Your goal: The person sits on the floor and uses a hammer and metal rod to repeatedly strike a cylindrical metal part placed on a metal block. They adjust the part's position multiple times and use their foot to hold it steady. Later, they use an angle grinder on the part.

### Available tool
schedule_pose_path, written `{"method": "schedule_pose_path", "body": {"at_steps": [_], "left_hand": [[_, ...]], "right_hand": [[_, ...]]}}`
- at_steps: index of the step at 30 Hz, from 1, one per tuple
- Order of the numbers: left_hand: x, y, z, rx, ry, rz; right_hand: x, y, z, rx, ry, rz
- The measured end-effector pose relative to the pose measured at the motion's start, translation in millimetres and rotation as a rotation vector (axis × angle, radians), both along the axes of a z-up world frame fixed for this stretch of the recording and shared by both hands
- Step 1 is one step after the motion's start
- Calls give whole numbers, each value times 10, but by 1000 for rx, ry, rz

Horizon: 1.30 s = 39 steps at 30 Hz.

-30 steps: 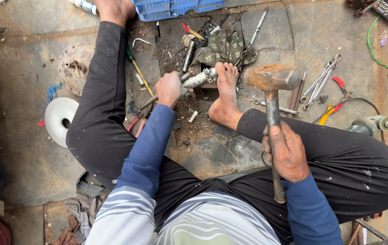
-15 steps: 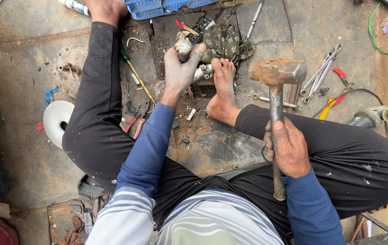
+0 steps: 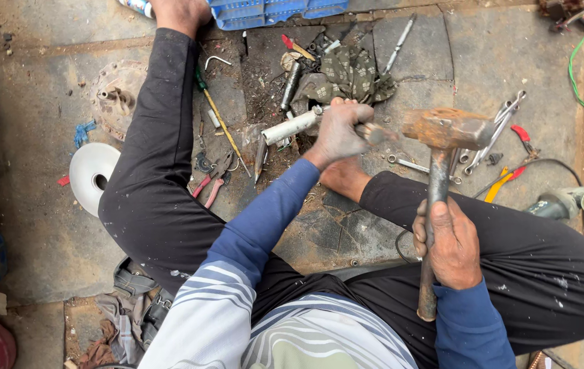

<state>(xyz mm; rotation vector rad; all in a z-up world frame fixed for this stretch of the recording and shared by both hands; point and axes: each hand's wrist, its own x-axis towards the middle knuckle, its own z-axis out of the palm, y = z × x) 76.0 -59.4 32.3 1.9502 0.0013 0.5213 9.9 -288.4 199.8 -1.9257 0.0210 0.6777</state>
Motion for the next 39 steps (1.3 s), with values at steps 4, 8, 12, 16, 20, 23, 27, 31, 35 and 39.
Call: {"method": "schedule_pose_path", "body": {"at_steps": [4, 8, 12, 16, 20, 23, 27, 31, 35, 39], "left_hand": [[-79, -297, -144, 52, -31, 186], [-21, -341, -348, 220, -118, 95], [-36, -328, -450, 179, -63, 7], [-74, -307, -404, 162, -137, -27], [-71, -274, -339, 159, -157, 3], [-70, -246, -330, 129, -160, 25], [-101, -252, -340, 99, -172, 54], [-77, -268, -321, 72, -121, 89], [-92, -281, -346, 57, -213, 124], [-97, -289, -392, 57, -207, 110]], "right_hand": [[14, 7, -54, -14, -1, -16], [13, 0, -76, 8, 11, -24], [-12, -29, -59, 16, 0, -30], [1, -34, -41, 16, -28, -31], [8, -11, -40, -17, -53, -28], [12, 2, -43, -32, -36, -25], [4, 5, -61, -47, -31, -21], [17, 4, -60, -49, -39, -17], [24, -8, -58, -29, -40, -24], [51, -7, -76, -13, -33, -28]]}}
